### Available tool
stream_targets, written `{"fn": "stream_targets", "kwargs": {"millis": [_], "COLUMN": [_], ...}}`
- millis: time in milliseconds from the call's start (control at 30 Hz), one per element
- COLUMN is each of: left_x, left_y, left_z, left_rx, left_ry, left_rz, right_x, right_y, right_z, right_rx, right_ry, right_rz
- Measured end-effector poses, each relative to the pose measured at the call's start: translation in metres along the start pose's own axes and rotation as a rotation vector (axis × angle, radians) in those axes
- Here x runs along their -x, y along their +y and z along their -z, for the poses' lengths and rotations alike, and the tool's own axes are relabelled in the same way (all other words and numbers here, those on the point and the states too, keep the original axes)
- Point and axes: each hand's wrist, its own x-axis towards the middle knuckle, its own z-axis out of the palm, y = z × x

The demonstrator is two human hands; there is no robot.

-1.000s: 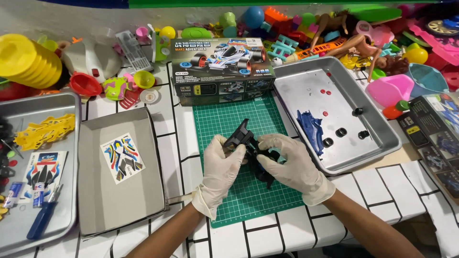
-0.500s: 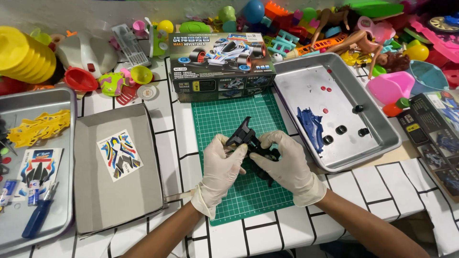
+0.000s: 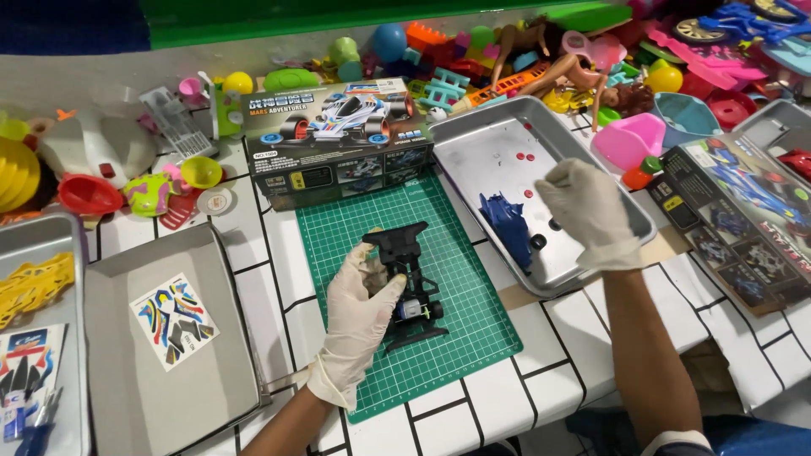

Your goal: Assembling a model toy car by installing gears and motor components into the chassis

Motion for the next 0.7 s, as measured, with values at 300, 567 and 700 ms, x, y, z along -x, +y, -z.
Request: {"fn": "stream_targets", "kwargs": {"millis": [300,567,700], "left_x": [0.005,-0.005,-0.022], "left_y": [0.009,0.030,0.012], "left_z": [-0.006,0.002,0.025], "left_rx": [-0.026,-0.365,-0.915], "left_ry": [-0.011,0.043,0.024], "left_rz": [0.015,0.001,-0.220], "right_x": [-0.040,-0.029,-0.041], "right_y": [0.075,0.086,0.105], "right_z": [0.042,0.041,0.032], "right_rx": [0.435,0.357,0.368], "right_ry": [-0.088,-0.191,-0.214], "right_rz": [-0.412,-0.227,-0.164]}}
